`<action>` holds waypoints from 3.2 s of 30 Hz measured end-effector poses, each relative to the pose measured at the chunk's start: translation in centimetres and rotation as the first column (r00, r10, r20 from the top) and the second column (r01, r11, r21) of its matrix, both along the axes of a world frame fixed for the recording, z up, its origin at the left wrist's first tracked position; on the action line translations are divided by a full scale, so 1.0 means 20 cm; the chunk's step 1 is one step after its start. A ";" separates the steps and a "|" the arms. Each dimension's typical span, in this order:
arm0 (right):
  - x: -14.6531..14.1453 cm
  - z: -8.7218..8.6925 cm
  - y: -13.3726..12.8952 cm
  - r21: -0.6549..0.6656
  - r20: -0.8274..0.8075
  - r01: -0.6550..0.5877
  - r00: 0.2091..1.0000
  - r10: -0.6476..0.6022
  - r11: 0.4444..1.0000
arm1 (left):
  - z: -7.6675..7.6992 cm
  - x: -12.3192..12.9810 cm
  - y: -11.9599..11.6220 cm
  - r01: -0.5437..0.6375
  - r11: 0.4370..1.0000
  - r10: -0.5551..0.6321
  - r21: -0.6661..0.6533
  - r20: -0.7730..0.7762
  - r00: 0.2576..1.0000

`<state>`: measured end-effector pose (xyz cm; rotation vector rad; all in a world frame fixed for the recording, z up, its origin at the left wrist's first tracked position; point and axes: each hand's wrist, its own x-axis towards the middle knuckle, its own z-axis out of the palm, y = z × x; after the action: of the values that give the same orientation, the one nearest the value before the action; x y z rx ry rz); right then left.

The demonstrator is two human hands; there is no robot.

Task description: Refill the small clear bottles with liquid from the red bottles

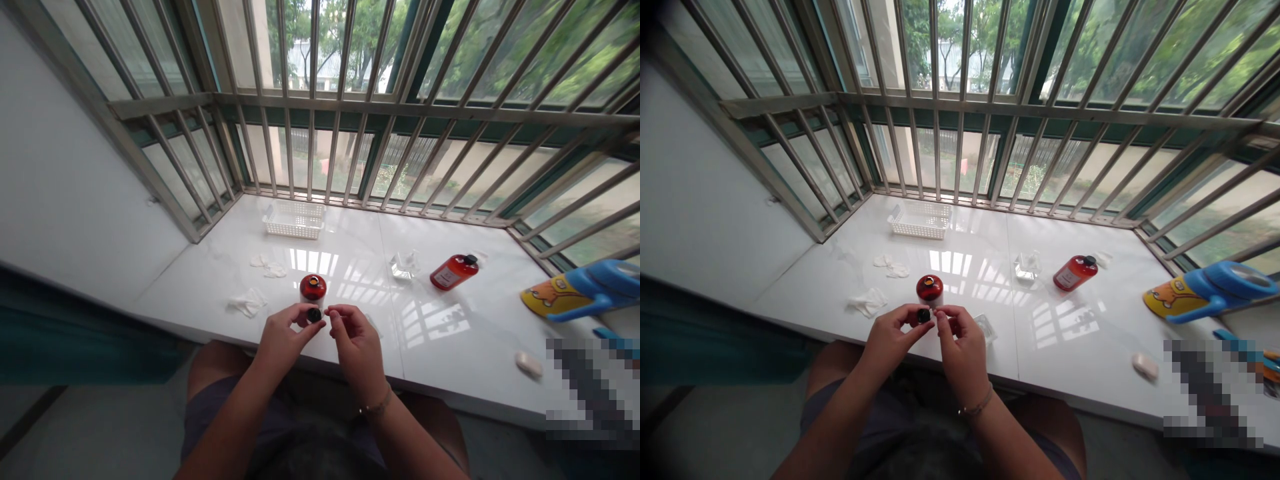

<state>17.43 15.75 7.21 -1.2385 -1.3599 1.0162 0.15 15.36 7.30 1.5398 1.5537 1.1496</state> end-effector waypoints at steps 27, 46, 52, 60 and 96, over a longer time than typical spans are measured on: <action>0.04 -0.01 -0.01 0.261 0.190 -0.163 0.975 0.115 0.952 | -0.01 -0.01 -0.02 0.043 0.997 -0.044 0.068 0.020 0.999; 0.03 -0.05 -0.05 0.316 0.325 -0.213 0.940 0.106 0.924 | -0.03 -0.02 -0.02 -0.008 0.993 0.013 0.116 -0.045 0.999; 0.03 -0.05 -0.05 0.327 0.290 -0.174 0.954 0.077 0.929 | -0.05 -0.03 -0.02 0.008 0.990 0.001 0.143 -0.066 0.998; 0.06 -0.04 -0.02 0.344 0.297 -0.203 0.950 0.099 0.917 | -0.04 -0.08 -0.02 0.106 0.982 -0.094 0.159 -0.077 0.993; -0.71 -0.30 0.24 -0.291 0.066 -0.452 0.870 0.489 0.843 | 0.02 -0.75 -0.08 -0.459 0.875 0.484 0.156 -0.305 0.820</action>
<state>3.24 20.63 1.16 -1.2087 -1.7328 1.5235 -14.82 13.72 7.65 1.4968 2.2428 1.2629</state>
